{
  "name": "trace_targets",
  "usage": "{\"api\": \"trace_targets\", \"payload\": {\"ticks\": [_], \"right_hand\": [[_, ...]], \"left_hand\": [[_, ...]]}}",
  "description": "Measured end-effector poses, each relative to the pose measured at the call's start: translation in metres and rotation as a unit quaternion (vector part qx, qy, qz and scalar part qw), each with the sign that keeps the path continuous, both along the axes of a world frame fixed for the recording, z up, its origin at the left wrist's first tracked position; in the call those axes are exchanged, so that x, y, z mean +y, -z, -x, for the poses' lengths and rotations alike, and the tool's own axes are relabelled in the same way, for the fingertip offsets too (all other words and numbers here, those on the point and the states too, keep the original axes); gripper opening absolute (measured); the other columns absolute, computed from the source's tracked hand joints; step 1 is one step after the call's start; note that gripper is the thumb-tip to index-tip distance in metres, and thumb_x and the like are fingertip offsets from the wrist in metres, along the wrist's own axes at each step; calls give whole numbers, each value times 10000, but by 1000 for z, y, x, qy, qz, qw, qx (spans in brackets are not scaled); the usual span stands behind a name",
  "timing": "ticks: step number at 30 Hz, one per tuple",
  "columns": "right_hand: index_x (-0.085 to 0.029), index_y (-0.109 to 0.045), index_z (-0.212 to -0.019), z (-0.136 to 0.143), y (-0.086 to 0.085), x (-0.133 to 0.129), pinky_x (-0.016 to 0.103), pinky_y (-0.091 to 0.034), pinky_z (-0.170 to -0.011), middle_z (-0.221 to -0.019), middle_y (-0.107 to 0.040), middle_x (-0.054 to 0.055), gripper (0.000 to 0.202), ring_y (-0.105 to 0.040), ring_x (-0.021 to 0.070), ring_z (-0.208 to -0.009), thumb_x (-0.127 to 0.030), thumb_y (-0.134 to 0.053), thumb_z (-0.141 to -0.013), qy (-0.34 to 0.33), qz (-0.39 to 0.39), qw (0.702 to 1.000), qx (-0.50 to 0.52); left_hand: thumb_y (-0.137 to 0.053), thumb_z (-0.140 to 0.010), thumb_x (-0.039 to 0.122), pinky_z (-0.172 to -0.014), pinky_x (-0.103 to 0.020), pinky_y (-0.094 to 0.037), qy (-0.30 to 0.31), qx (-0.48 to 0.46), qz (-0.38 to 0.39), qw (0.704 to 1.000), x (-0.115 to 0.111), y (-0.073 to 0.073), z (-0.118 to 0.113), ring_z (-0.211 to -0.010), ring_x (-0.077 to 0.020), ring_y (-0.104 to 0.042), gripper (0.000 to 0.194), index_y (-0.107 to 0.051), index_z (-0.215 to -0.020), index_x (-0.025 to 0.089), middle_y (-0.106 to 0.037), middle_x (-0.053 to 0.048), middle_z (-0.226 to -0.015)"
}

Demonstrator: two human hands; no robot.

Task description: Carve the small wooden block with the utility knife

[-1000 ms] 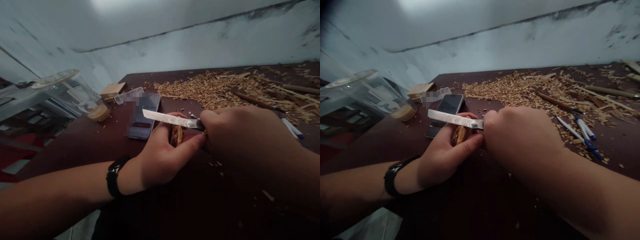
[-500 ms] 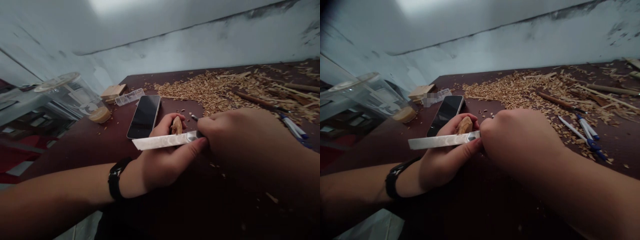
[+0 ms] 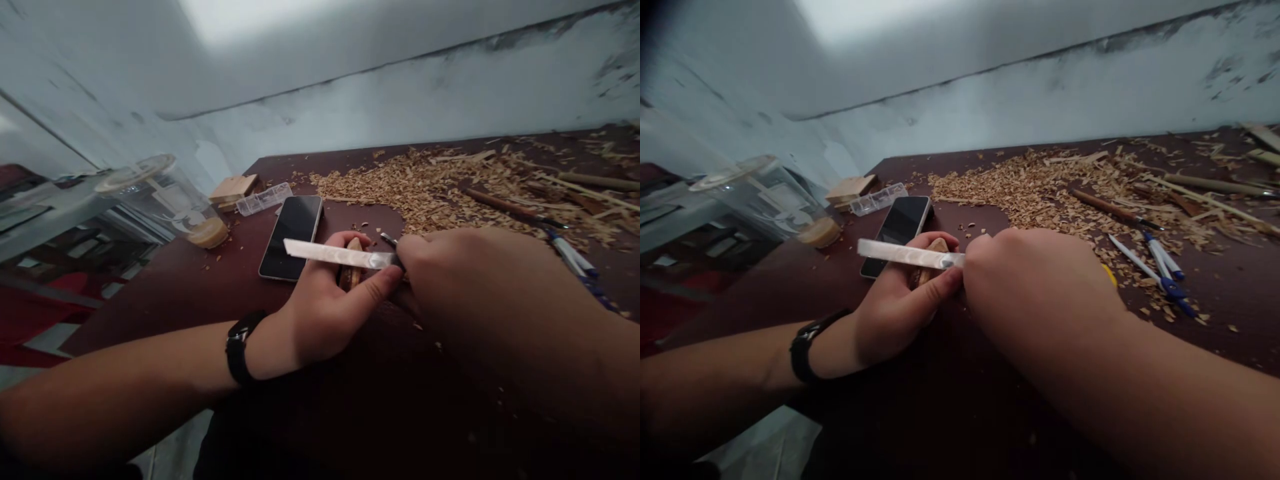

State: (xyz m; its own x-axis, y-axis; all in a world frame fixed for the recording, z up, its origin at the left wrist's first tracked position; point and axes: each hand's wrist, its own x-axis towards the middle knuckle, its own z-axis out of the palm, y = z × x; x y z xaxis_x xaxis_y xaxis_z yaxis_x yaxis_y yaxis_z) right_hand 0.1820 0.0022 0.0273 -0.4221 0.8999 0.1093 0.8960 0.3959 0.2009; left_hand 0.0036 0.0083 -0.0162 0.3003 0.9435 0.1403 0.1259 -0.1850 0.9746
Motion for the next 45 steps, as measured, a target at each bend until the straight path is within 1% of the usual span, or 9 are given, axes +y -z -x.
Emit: {"api": "trace_targets", "payload": {"ticks": [2, 5, 8, 16, 21, 27, 31, 37, 45], "right_hand": [[-215, -672, -750, 4, -8, 6, 310, -259, -487, -655, -653, 64, 110, -621, 212, -586, -156, -589, -791, -56, 74, 996, 6], [-216, -722, -821, 11, -21, 11, 329, -294, -532, -711, -687, 60, 160, -626, 217, -633, -140, -584, -794, -64, 132, 989, -9], [-211, -736, -816, 14, -27, 11, 338, -321, -551, -725, -698, 66, 246, -623, 214, -625, -70, -536, -795, -65, 142, 988, -7], [-225, -645, -675, 5, -9, 4, 302, -225, -440, -603, -629, 70, 133, -625, 251, -522, -142, -585, -760, 13, 33, 999, -4], [-232, -730, -741, 4, -11, -4, 310, -302, -453, -636, -674, 76, 179, -648, 254, -533, -97, -612, -760, 52, 91, 994, 17], [-192, -760, -812, 3, -12, -14, 291, -363, -471, -655, -693, 92, 60, -627, 219, -536, -207, -715, -774, 25, 77, 997, 12], [-209, -750, -773, 2, -15, -13, 310, -360, -490, -645, -687, 54, 98, -593, 192, -510, -137, -684, -775, 20, 111, 994, 16], [-231, -712, -772, 6, -20, 7, 333, -295, -489, -705, -708, 33, 188, -632, 221, -581, -82, -597, -757, -83, 121, 989, 2], [-229, -609, -681, 7, -10, 6, 299, -217, -454, -571, -582, 38, 167, -551, 202, -491, -107, -548, -777, -17, 48, 999, 0]], "left_hand": [[-829, -859, 409, -787, -279, -530, 50, -11, 12, 999, 2, -2, 7, -881, -170, -623, 478, -573, -1190, 179, -662, -41, -1015], [-805, -888, 396, -825, -288, -532, 106, 13, 28, 994, 2, -6, 14, -956, -188, -634, 500, -553, -1266, 185, -667, -69, -1136], [-828, -861, 348, -813, -307, -522, 82, 38, 1, 996, 0, -6, 14, -934, -198, -622, 480, -567, -1230, 187, -667, -60, -1095], [-871, -818, 384, -701, -297, -495, 12, 0, 13, 1000, -4, -4, -2, -780, -163, -574, 466, -548, -1098, 197, -624, -8, -909], [-883, -798, 360, -682, -283, -494, 7, -12, 21, 1000, -5, -7, -6, -766, -154, -572, 505, -516, -1099, 188, -612, -1, -900], [-895, -775, 380, -732, -298, -517, 6, -18, 31, 999, -5, -4, -8, -805, -175, -599, 558, -507, -1133, 201, -628, -2, -896], [-874, -800, 400, -720, -298, -502, 8, 5, 12, 1000, -3, -4, -3, -806, -174, -578, 512, -526, -1119, 201, -632, -20, -938], [-774, -907, 365, -819, -327, -507, 119, 44, -10, 992, 1, -3, 15, -948, -212, -626, 409, -579, -1234, 216, -682, -66, -1122], [-761, -910, 424, -694, -307, -462, 36, 13, 6, 999, -4, 0, 1, -772, -164, -524, 408, -478, -1116, 215, -563, 1, -874]]}}
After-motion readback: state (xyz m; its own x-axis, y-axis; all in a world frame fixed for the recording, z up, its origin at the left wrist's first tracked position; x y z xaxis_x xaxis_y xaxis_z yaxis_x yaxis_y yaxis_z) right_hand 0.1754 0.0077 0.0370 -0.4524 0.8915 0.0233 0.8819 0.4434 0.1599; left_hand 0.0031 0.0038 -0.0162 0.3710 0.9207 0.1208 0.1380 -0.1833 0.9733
